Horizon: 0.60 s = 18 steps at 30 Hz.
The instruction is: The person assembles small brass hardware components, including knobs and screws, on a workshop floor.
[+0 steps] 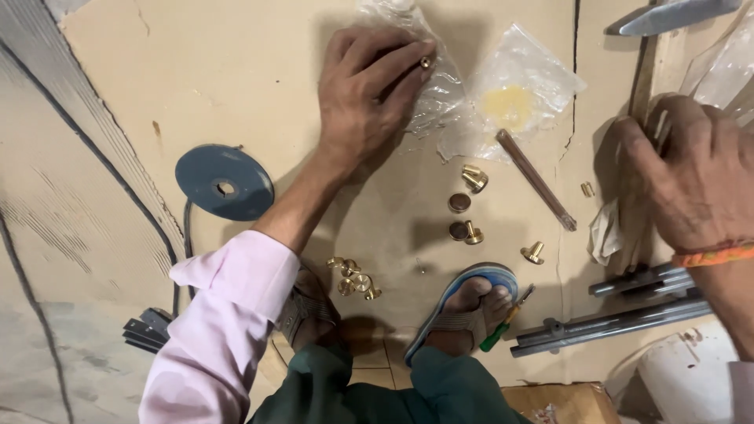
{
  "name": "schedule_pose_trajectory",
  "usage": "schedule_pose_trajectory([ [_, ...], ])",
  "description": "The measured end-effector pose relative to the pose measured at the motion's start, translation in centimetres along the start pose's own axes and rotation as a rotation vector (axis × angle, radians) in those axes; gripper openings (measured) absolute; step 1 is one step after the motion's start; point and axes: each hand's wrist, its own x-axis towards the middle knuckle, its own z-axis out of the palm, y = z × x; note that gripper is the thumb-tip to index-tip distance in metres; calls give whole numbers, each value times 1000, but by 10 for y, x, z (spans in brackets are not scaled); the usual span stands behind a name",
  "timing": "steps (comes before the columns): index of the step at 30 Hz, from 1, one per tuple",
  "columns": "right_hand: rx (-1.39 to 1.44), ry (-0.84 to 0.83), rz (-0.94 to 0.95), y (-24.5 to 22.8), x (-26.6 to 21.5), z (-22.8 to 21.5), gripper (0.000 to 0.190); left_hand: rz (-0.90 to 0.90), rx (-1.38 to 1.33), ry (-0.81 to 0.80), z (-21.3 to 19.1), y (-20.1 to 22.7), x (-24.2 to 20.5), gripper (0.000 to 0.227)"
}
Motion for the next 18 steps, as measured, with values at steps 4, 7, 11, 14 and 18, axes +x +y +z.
schedule_pose_trajectory([
  [4, -173, -63, -257, 26, 12, 8, 46, -130, -52, -14, -3, 4, 0, 21],
  [7, -295, -14, -562, 48, 25, 11, 45, -125, -60, -14, 5, -11, -3, 20],
  [11, -577, -199, -791, 44, 51, -39, 63, -119, -110, 32, 14, -22, -10, 22],
  [14, -343, 98, -749, 62, 44, -37, 59, -156, -159, 35, 23, -22, -12, 25],
  [18, 27, 139, -731, 104, 53, -7, 61, -103, -75, 67, 26, -25, -15, 22],
])
